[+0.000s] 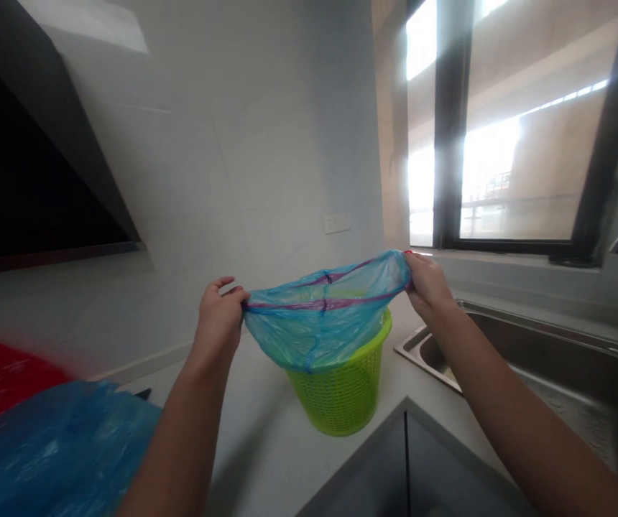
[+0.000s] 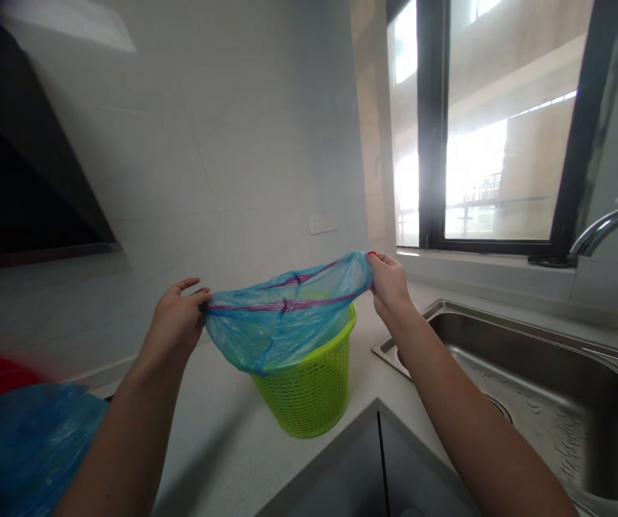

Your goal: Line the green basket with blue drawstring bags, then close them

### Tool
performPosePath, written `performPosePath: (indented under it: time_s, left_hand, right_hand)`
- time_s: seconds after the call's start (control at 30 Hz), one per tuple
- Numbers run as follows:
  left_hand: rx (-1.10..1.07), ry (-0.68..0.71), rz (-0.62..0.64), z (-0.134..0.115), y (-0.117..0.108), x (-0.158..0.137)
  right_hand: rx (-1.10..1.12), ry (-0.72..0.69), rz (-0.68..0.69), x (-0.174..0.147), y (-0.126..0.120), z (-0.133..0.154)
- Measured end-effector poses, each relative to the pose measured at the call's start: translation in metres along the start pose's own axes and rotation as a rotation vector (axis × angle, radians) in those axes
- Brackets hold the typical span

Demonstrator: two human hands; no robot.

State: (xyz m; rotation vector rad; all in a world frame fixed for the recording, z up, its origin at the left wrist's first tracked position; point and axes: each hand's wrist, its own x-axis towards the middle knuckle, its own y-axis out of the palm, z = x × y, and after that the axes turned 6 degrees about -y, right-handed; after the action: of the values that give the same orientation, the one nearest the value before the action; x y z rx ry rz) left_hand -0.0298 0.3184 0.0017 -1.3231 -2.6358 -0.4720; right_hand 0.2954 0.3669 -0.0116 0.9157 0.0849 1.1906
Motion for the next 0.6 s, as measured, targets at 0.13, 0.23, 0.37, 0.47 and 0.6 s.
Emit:
performPosePath:
  time_s: [0.13,0.23,0.37,0.47,0.6]
  left_hand:
    - [0.335,0.023,0.127,0.018,0.002,0.005]
    - [0.749,0.158,0.141,0.028,0.0,0.01]
    - [0.987,0.275,0.139,0.03,-0.001,0.011]
    - [0.78,0.226,0.178,0.018,0.001,0.004]
    - [0.409,0.116,0.365,-0.013,-0.002,-0.023]
  right_hand:
    - [0.197,0.217,-0.002,0.009,-0.004,0.007]
    - [0.308,0.325,-0.029,0.015,-0.007,0.014]
    - [0.37,0.347,-0.044,0.022,-0.014,0.022]
    - [0.476,0.388,-0.07,0.024,-0.018,0.027]
    - [0.542,0.342,-0.122,0.024,-0.019,0.034]
